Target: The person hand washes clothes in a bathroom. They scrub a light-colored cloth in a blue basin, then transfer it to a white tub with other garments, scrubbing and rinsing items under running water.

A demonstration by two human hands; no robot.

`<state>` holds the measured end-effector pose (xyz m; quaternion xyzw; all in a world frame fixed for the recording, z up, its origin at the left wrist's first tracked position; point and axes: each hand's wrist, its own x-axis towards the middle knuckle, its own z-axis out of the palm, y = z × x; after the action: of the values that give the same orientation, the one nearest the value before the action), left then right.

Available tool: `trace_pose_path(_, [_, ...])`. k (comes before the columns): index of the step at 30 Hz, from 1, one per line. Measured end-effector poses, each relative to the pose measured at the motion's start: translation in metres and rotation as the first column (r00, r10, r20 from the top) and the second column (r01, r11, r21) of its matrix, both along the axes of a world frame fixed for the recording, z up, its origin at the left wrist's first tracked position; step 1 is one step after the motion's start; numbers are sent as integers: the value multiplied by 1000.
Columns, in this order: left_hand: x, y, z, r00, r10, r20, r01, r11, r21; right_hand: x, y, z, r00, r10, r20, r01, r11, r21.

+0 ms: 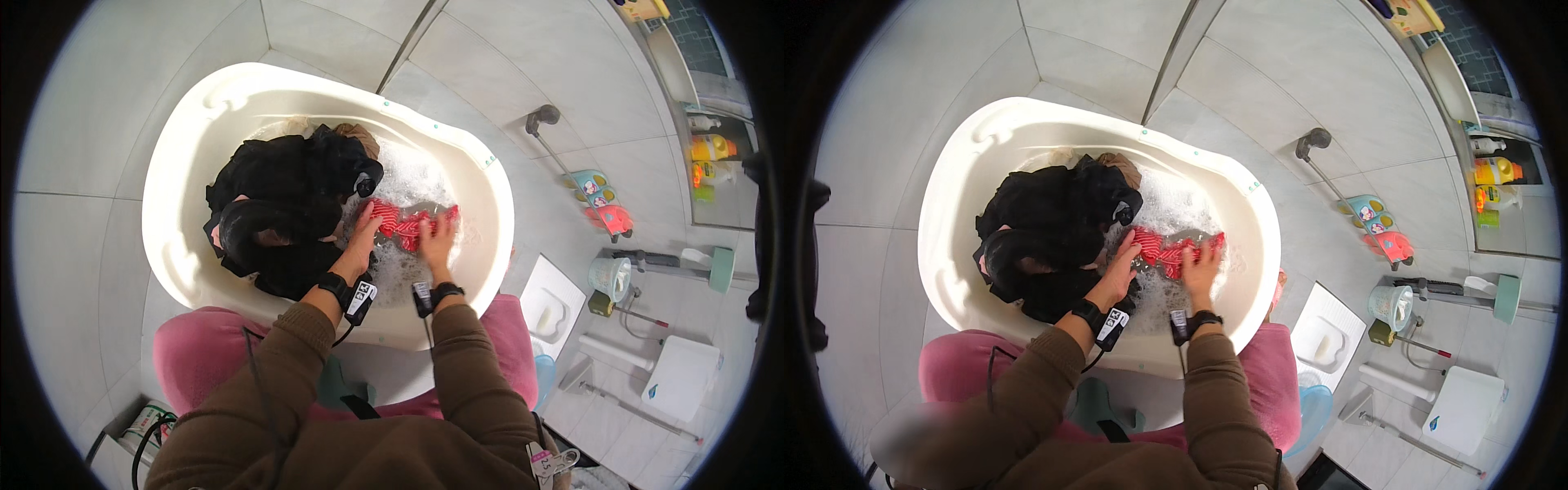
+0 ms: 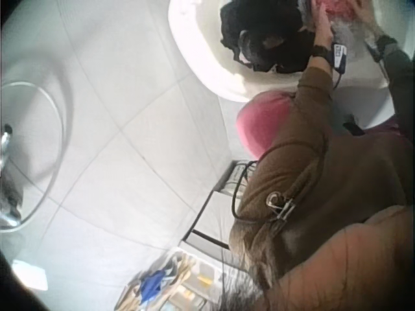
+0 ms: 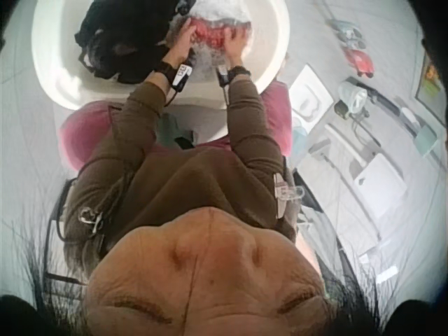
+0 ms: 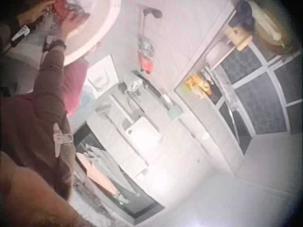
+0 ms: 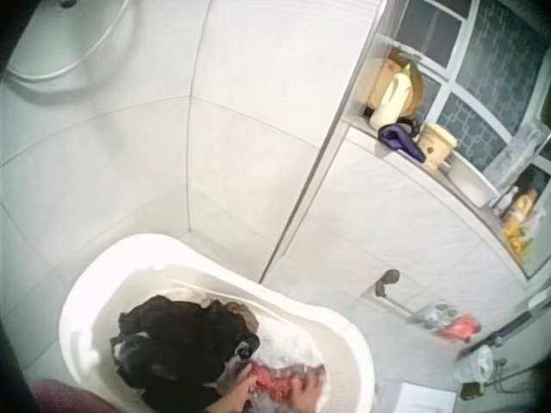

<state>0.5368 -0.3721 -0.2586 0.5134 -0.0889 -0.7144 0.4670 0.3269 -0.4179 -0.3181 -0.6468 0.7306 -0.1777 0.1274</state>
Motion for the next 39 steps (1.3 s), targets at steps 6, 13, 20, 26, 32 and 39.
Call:
trace_pose_path(6, [1,-14,-19,975,104,-198,-90,993,82,84,30,45,518,-337,787,-241,825,512])
trace_pose_path(13, [15,-21,-23,911,104,-399,-95,995,42,125,52,147,296,-220,929,-310,898,312])
trace_pose_path(20, [-40,-12,38,984,74,162,-88,993,81,72,-40,79,1000,21,11,-23,975,219])
trace_pose_path(26, [-5,2,14,996,82,19,-83,921,381,-18,-84,42,1000,27,4,-27,942,336])
trace_pose_path(32, [14,-16,-11,967,134,-217,-22,891,454,42,0,20,794,-220,566,-164,820,549])
trace_pose_path(39, [23,-9,-17,894,126,-430,-73,988,138,126,71,142,393,-374,840,-205,855,477])
